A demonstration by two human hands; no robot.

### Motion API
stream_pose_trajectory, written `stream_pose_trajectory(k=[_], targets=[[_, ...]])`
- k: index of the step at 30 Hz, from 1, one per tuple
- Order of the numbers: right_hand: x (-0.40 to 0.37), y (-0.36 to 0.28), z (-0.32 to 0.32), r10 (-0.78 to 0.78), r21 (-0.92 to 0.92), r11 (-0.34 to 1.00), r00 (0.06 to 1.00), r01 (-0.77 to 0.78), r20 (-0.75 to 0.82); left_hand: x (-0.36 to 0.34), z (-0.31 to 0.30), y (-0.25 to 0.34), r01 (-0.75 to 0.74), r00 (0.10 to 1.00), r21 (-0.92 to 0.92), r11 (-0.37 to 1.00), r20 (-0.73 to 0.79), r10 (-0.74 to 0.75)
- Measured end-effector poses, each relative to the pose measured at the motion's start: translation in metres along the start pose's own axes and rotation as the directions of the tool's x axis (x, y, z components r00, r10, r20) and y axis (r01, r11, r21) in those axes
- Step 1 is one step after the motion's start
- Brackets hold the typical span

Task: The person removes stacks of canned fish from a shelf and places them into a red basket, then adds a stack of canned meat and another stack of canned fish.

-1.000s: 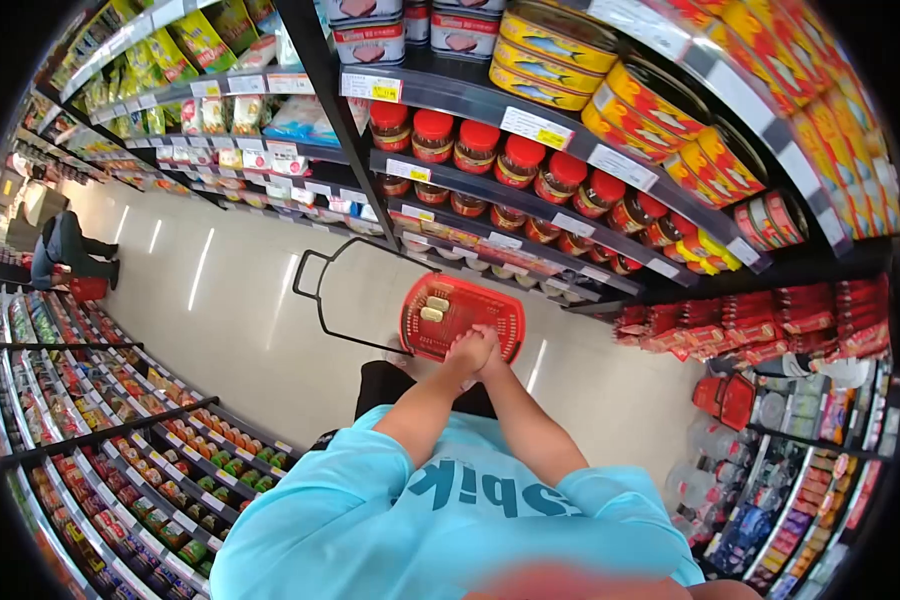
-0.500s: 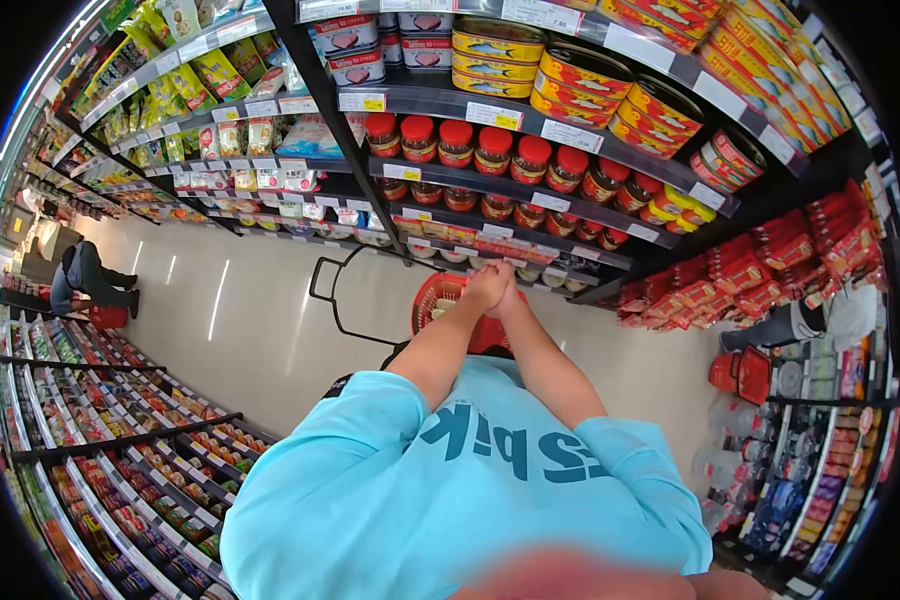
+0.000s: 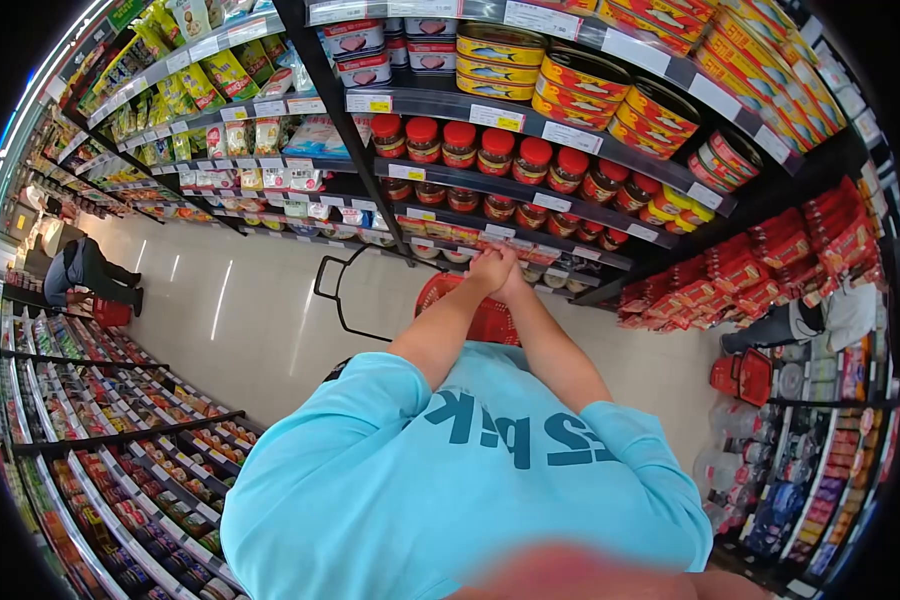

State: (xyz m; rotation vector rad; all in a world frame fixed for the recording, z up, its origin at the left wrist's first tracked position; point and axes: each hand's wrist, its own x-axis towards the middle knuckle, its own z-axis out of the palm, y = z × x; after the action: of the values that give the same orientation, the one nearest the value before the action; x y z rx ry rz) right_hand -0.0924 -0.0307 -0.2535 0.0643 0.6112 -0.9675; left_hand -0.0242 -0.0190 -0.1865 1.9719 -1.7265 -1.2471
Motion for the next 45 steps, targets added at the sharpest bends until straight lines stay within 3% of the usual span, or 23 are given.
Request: stream_pose_trajectory(k=[7,10,12,13,14,18,19,20,22,24,27,28,30,34,36,37,38,39,40,42,45], targets=[[0.009,0.018,0.026,0.023,-0.065,0.998,0.999,-0.020,0.048,0.025,-0.024,-0.039,-0.009,0.997,-0.066,0.998,0.073,0.014],[0.022,0.018,0.048,0.047,-0.111,0.993,0.996,-0.039,0.073,0.064,-0.025,-0.057,0.009,1.000,-0.062,0.998,-0.015,-0.010],[0.039,0.013,0.070,-0.073,-0.241,0.967,0.997,0.080,0.040,0.091,-0.032,-0.071,-0.139,0.985,-0.541,0.830,0.008,0.171],[0.048,0.013,0.080,-0.133,-0.304,0.943,0.991,0.136,0.029,0.092,-0.051,-0.064,-0.064,0.973,-0.609,0.790,0.137,0.185],[0.056,0.013,0.088,-0.193,-0.367,0.911,0.981,0.188,0.022,0.090,-0.066,-0.056,-0.066,0.972,-0.612,0.788,0.140,0.190],[0.022,0.026,0.183,-0.398,-0.476,0.795,0.916,0.376,0.057,0.074,-0.116,-0.030,-0.296,0.926,-0.741,0.603,-0.069,0.370],[0.051,0.021,0.168,-0.381,-0.393,0.824,0.912,0.408,0.148,0.066,-0.132,-0.021,-0.349,0.906,-0.762,0.546,-0.125,0.404],[0.046,0.024,0.183,-0.385,-0.394,0.822,0.911,0.410,0.145,0.045,-0.157,-0.009,-0.347,0.905,-0.764,0.544,-0.122,0.407],[0.024,0.032,0.231,-0.496,-0.404,0.705,0.812,0.583,0.307,0.003,-0.207,0.006,-0.422,0.874,-0.695,0.583,-0.140,0.466],[0.022,0.033,0.243,-0.413,-0.436,0.702,0.821,0.563,0.394,0.011,-0.223,-0.002,-0.480,0.829,-0.705,0.522,-0.170,0.533],[-0.026,0.044,0.302,-0.256,-0.488,0.677,0.798,0.550,0.545,-0.035,-0.274,0.012,-0.635,0.702,-0.658,0.404,-0.275,0.657],[-0.026,0.042,0.309,-0.255,-0.491,0.681,0.804,0.544,0.537,-0.034,-0.282,0.009,-0.753,0.601,-0.553,0.357,-0.358,0.714],[-0.027,0.034,0.323,-0.311,-0.399,0.726,0.785,0.560,0.536,-0.022,-0.306,-0.006,-0.843,0.538,-0.301,0.446,-0.432,0.724],[-0.046,0.025,0.355,-0.308,-0.504,0.600,0.761,0.621,0.571,-0.033,-0.358,-0.004,-0.741,0.614,-0.635,0.218,-0.509,0.603],[-0.041,0.031,0.365,-0.337,-0.509,0.565,0.745,0.649,0.576,-0.033,-0.366,0.004,-0.733,0.519,-0.674,0.095,-0.464,0.718],[-0.029,0.040,0.366,-0.310,-0.489,0.693,0.832,0.529,0.460,-0.031,-0.351,0.007,-0.779,0.550,-0.576,0.247,-0.439,0.711],[-0.018,0.052,0.365,-0.310,-0.489,0.693,0.832,0.530,0.461,-0.033,-0.333,0.009,-0.799,0.581,-0.457,0.391,-0.419,0.698],[-0.010,0.064,0.366,-0.383,-0.532,0.542,0.755,0.650,0.531,-0.048,-0.335,0.014,-0.855,0.509,-0.402,0.329,-0.527,0.680],[-0.004,0.070,0.367,-0.436,-0.553,0.370,0.665,0.746,0.606,-0.044,-0.336,0.015,-0.856,0.508,-0.400,0.328,-0.528,0.681],[0.002,0.066,0.371,-0.444,-0.558,0.380,0.675,0.738,0.590,-0.035,-0.340,0.018,-0.727,0.606,-0.636,0.259,-0.417,0.677],[0.008,0.062,0.371,-0.462,-0.578,0.430,0.719,0.693,0.519,-0.035,-0.341,0.021,-0.735,0.611,-0.627,0.258,-0.447,0.653]])
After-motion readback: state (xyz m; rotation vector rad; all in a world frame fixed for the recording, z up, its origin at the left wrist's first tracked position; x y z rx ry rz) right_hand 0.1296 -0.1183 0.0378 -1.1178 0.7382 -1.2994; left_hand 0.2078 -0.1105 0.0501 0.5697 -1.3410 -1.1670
